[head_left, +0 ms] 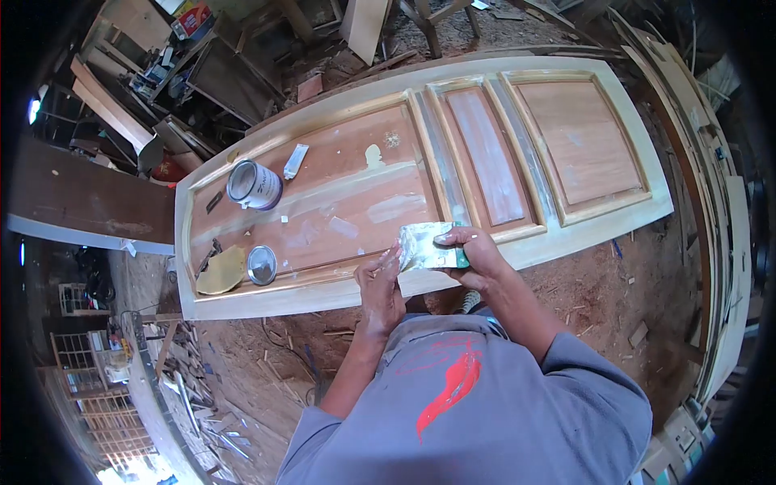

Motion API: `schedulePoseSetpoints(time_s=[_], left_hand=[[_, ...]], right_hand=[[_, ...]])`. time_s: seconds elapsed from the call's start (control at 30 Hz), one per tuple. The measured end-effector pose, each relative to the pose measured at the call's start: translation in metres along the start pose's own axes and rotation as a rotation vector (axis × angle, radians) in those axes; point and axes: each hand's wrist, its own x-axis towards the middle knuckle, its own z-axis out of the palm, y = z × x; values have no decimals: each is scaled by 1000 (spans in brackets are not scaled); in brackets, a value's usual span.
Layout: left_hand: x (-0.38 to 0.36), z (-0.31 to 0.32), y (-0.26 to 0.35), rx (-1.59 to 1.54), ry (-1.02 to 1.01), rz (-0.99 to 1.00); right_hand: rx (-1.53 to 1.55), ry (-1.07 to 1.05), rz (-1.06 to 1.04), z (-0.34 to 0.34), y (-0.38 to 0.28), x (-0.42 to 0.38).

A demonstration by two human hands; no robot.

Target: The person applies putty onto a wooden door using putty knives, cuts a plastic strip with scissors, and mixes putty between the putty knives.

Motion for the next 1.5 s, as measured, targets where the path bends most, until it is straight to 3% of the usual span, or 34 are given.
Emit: schedulePoseSetpoints(time_s=[0.07, 0.17, 0.23, 0.33, 0.43, 0.5, 0.57, 0.67, 0.77, 0.87, 0.97, 1.07, 1.13, 1.17, 1.27, 1.37, 1.5], left_hand=[[-4, -8, 1, 53, -67, -106], [-38, 4, -10, -7, -231, -141], [-59, 4, -35, -12, -126, -315], [-56, -13, -70, -99, 13, -591], [-50, -30, -111, -304, 223, -695], [-64, -36, -141, -289, 210, -784], [-69, -47, -159, -316, 158, -914], [-68, -65, -173, -330, 137, -997], [-72, -77, -195, -397, 163, -1058], [-74, -87, -218, -334, 147, -1109], [-85, -75, -249, -336, 168, -1115], [-69, -68, -271, -494, 150, -1038], [-36, -81, -266, -510, 131, -1084], [-25, -85, -266, -515, 118, -1107], [-30, -80, -273, -483, 104, -1051], [-36, -80, -271, -502, 131, -1046], [-50, -83, -271, -512, 128, -1104]], right_hand=[[198, -117, 17, -13, -8, 16], [-5, -172, -190, 8, -50, 6], [-127, -169, -319, -3, -58, 38], [-257, -129, -316, 17, -49, 77], [-565, -32, -309, 7, -13, 166], [-811, 4, -400, -5, 16, 255], [-1460, 121, -499, 43, 20, 296], [-1832, 62, -867, 68, 44, 403], [-2078, 163, -1192, 77, 68, 479], [-2275, 265, -1270, 64, 105, 486], [-1282, 179, -288, 70, 94, 470], [-2363, -171, -349, 94, 43, 464], [-2118, -250, -196, 114, -3, 474], [-1975, -204, 37, 125, -21, 483], [-1984, -260, -64, 139, -37, 516], [-2225, -403, -486, 134, -16, 548], [-2323, -397, -471, 132, -2, 574]])
